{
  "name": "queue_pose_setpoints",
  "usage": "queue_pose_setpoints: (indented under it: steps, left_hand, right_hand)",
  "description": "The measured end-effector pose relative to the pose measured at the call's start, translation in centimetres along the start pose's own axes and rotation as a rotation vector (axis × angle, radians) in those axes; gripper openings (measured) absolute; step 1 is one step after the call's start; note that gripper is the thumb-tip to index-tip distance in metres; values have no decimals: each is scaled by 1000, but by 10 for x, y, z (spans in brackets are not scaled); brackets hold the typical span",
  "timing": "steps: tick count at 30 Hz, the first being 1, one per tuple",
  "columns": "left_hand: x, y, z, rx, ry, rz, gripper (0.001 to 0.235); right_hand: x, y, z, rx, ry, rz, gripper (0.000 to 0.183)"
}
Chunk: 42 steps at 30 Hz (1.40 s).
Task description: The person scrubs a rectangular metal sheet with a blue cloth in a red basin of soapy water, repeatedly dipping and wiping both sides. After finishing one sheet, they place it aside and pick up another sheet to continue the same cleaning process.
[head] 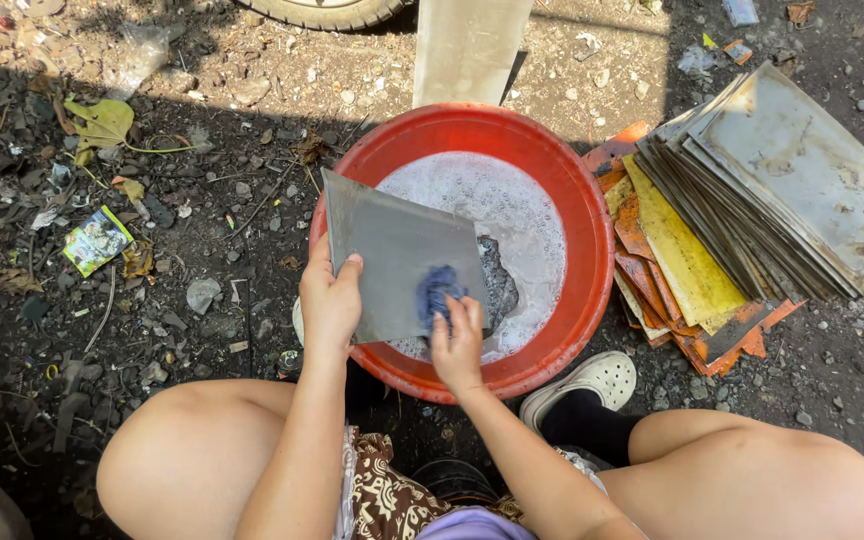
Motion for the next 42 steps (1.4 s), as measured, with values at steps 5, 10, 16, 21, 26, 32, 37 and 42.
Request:
queue_pose_setpoints:
  steps: [5,10,16,21,26,32,37,42]
  left_hand:
    - [-5,5,4,7,17,8,43]
    - [-5,-5,1,30,26,3,43]
    - [-6,-5,0,104,12,-10,45]
    - [-4,-12,4,93,62,-19,50]
    - [-4,-2,0,189,126,93,54]
    - [-9,-31,-8,202,184,-293,55]
    - [-2,-25,-11,338,137,14,58]
    - [-3,-29,-8,316,117,-168,53]
  right_hand:
    - [-1,-87,14,-237,-22,-159,35]
    - [5,-34,1,-117,-23,-249,34]
    - [3,23,-9,57,70,-81,37]
    - [7,-60,3,-188,1,-127,36]
    - [47,-142,-17,-300,27,-166,35]
    - [147,-166,-53,-227,36,-363,37]
    - [139,-59,-40,-223,6,-130,39]
    - [112,66,-40,86,26,3,38]
Point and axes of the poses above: each hand's wrist, its own x-axis towards the middle knuckle, its own z-axis out of the back of the hand, y = z × x, the point moved 6 cm from there along x, towards the middle knuckle, and after that the axes turned 1 degree about -y, right-handed, at the moved point
